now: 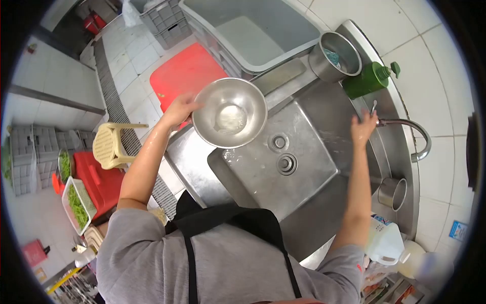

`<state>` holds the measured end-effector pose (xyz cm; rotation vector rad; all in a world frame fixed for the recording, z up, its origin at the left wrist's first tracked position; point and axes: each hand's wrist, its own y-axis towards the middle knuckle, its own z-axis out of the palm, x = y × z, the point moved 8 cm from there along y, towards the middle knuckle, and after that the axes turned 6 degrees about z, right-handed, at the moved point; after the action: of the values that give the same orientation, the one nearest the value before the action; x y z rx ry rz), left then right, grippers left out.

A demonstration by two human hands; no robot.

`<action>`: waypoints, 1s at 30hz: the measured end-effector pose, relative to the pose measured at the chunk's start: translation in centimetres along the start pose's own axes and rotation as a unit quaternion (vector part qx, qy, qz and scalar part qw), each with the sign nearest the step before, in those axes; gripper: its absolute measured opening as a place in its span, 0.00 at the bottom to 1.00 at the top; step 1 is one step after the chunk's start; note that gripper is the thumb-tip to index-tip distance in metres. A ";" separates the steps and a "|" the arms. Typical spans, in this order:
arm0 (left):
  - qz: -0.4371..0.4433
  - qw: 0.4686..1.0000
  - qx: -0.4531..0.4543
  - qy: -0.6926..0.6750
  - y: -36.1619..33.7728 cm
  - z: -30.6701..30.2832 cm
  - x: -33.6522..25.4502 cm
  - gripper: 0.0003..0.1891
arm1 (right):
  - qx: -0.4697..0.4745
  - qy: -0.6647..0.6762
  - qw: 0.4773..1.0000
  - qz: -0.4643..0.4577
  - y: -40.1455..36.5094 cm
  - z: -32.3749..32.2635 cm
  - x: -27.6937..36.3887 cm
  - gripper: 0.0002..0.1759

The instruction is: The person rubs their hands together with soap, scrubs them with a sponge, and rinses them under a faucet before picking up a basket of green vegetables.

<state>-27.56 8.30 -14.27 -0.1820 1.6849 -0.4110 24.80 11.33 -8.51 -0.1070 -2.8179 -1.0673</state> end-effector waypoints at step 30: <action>-0.075 0.905 0.413 0.076 -4.4 30.3 2.7 0.08 | -0.245 0.009 0.905 0.349 -22.8 -30.1 -2.0 0.12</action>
<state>1.22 -1.65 -18.35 0.3598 1.5119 -1.2395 27.03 -25.76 -1.34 -1.0447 -2.1031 -1.4858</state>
